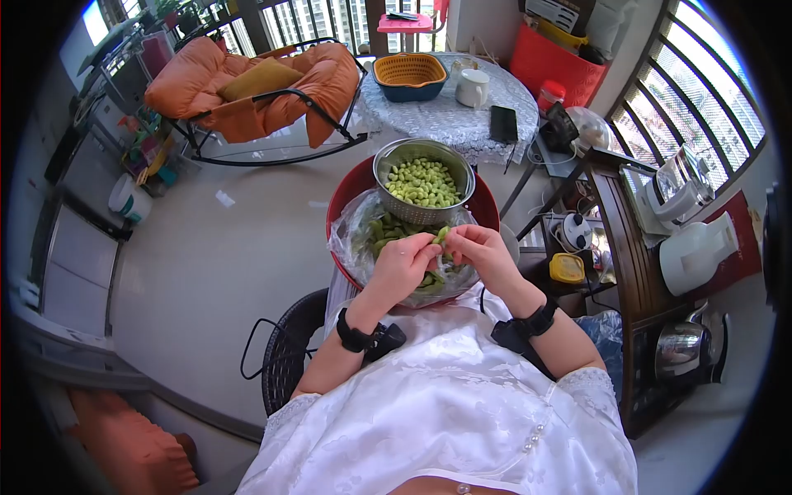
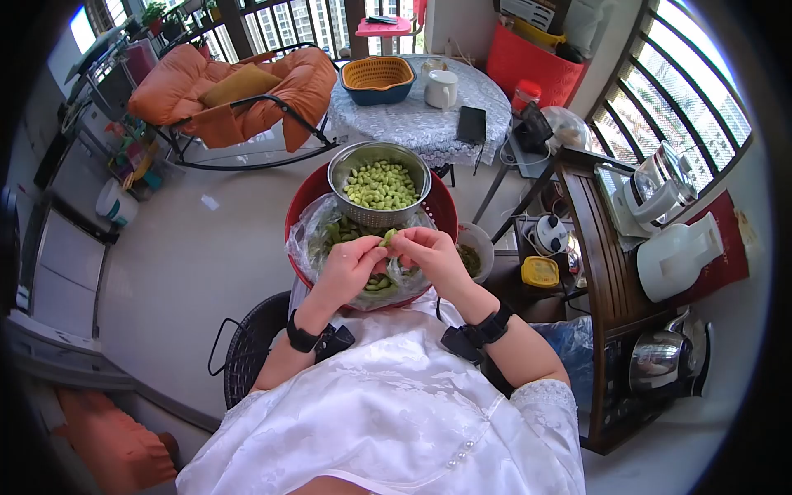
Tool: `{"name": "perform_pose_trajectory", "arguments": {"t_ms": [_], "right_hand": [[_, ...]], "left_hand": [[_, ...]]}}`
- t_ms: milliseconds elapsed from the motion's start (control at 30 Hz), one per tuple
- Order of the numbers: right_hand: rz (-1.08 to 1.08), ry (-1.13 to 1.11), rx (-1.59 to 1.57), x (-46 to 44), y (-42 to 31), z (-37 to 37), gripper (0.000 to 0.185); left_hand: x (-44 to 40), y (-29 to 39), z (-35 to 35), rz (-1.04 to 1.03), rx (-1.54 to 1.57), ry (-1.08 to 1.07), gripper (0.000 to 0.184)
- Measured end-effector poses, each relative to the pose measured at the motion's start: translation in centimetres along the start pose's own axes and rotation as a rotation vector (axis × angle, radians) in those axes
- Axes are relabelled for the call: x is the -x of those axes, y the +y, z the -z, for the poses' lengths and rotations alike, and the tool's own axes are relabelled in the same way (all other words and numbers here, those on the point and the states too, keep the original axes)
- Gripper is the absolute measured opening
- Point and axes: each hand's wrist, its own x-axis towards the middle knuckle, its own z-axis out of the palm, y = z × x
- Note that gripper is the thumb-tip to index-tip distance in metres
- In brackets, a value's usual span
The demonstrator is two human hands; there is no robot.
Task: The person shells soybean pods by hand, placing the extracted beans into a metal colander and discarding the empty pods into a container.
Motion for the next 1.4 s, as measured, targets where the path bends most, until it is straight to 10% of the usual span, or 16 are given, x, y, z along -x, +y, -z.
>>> {"name": "perform_pose_trajectory", "arguments": {"t_ms": [900, 1400], "right_hand": [[-0.199, 0.103, -0.24, -0.6, 2.2, -1.7, 0.012], [0.183, 0.15, 0.179, -0.3, 1.3, -1.5, 0.017]], "left_hand": [[-0.2, -2.0, -0.7, -0.029, -0.024, -0.054, 0.025], [-0.4, -2.6, -0.5, 0.059, 0.044, -0.021, 0.029]]}}
